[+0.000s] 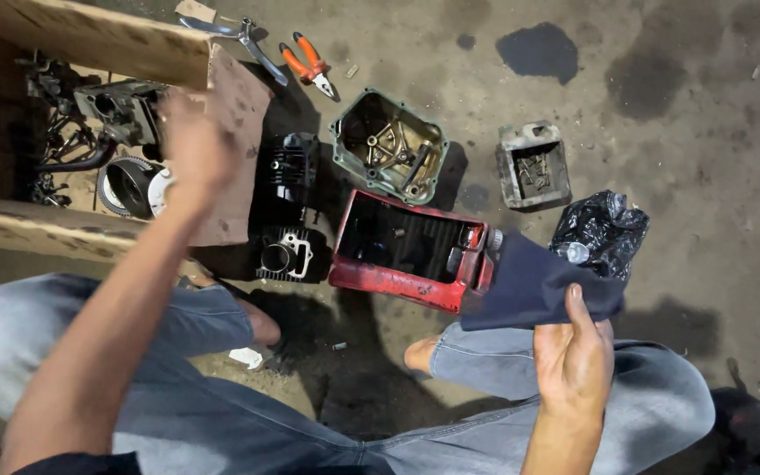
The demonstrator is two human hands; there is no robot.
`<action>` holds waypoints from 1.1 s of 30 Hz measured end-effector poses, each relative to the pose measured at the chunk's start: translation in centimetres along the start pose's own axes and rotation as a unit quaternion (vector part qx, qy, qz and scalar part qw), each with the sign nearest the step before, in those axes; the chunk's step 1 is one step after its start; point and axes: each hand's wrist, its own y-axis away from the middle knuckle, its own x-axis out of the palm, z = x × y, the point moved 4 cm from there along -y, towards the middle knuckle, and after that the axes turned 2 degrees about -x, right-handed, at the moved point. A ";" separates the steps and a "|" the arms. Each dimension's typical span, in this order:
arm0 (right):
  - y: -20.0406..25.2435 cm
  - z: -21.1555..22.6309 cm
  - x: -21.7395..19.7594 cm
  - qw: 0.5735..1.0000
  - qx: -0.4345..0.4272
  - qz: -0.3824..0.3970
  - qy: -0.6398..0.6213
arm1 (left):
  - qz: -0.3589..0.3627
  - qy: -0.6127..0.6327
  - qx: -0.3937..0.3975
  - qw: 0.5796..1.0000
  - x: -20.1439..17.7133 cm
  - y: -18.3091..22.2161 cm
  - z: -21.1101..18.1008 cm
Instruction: Cleaning various motorcycle engine components, including a clutch hub and casing, using a cloth.
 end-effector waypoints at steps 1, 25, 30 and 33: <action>0.1 0.0 -0.1 1.000 0.000 -0.004 0.006 | 0.079 0.005 0.055 0.995 -1.7 -0.3 -3.7; 0.3 1.5 -3.8 0.993 -0.017 -0.100 0.065 | 0.253 0.044 0.347 0.902 27.1 11.3 -21.4; 0.3 1.4 -4.5 0.988 -0.017 -0.134 0.069 | 0.257 0.137 0.285 0.913 23.3 7.5 -23.1; 0.2 1.4 -4.4 0.989 -0.018 -0.122 0.082 | 0.241 0.092 0.250 0.933 20.4 3.4 -24.3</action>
